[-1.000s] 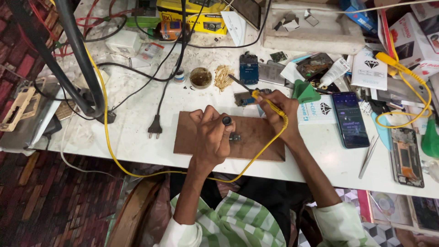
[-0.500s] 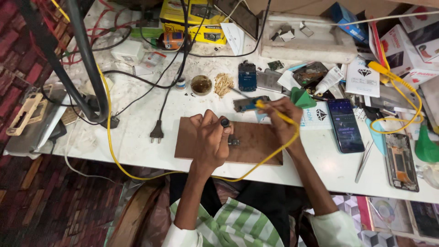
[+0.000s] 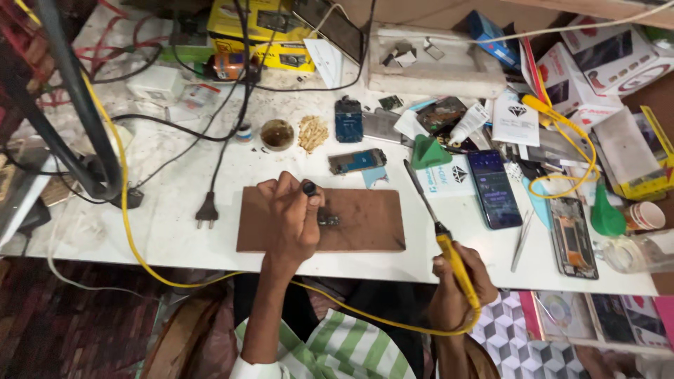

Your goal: The person uses a soldering iron and a desoldering pump to work on a small electronic component placed on a wooden board. They repeatedly apply heat and remove solder from the component while seated at a cluttered workbench.

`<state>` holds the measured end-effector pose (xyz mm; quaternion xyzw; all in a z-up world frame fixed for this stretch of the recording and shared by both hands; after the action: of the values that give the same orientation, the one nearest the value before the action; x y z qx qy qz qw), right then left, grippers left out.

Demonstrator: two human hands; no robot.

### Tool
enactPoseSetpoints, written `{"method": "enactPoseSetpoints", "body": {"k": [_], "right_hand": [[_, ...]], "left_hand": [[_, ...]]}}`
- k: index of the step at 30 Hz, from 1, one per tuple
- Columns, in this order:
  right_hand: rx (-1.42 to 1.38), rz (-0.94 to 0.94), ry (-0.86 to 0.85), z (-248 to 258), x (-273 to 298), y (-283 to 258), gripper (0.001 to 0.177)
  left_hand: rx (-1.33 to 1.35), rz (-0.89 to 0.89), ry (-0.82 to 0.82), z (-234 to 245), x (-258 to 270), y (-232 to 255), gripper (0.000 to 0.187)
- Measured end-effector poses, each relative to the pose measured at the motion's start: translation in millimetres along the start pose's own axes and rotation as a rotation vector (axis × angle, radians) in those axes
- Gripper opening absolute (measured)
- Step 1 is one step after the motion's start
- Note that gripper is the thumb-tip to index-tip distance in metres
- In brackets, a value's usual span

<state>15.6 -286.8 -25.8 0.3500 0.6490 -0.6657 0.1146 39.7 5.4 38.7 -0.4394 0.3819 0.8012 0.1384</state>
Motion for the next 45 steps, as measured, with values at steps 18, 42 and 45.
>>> {"method": "enactPoseSetpoints", "body": {"k": [18,42,45], "right_hand": [[-0.285,-0.169,0.418,-34.7,-10.9,18.1,0.038],[-0.273,-0.376,0.399,-59.2,-3.4,52.1,0.029],[-0.271,-0.363,0.387,-59.1,-1.5,49.5,0.03]], "left_hand": [[0.056,0.015,-0.014,0.0,0.9,-2.4,0.031],[0.114,0.075,-0.032,2.0,-2.7,-3.4,0.03],[0.116,0.065,-0.035,2.4,-1.6,-1.4,0.03]]}}
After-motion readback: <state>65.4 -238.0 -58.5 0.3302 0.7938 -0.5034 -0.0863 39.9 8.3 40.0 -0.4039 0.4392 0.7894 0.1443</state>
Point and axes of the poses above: each hand's wrist, its own x-axis away from the middle knuckle, its own z-axis out of the back of the hand, y = z × x, the point moved 6 cm from there along -x, towards the middle knuckle
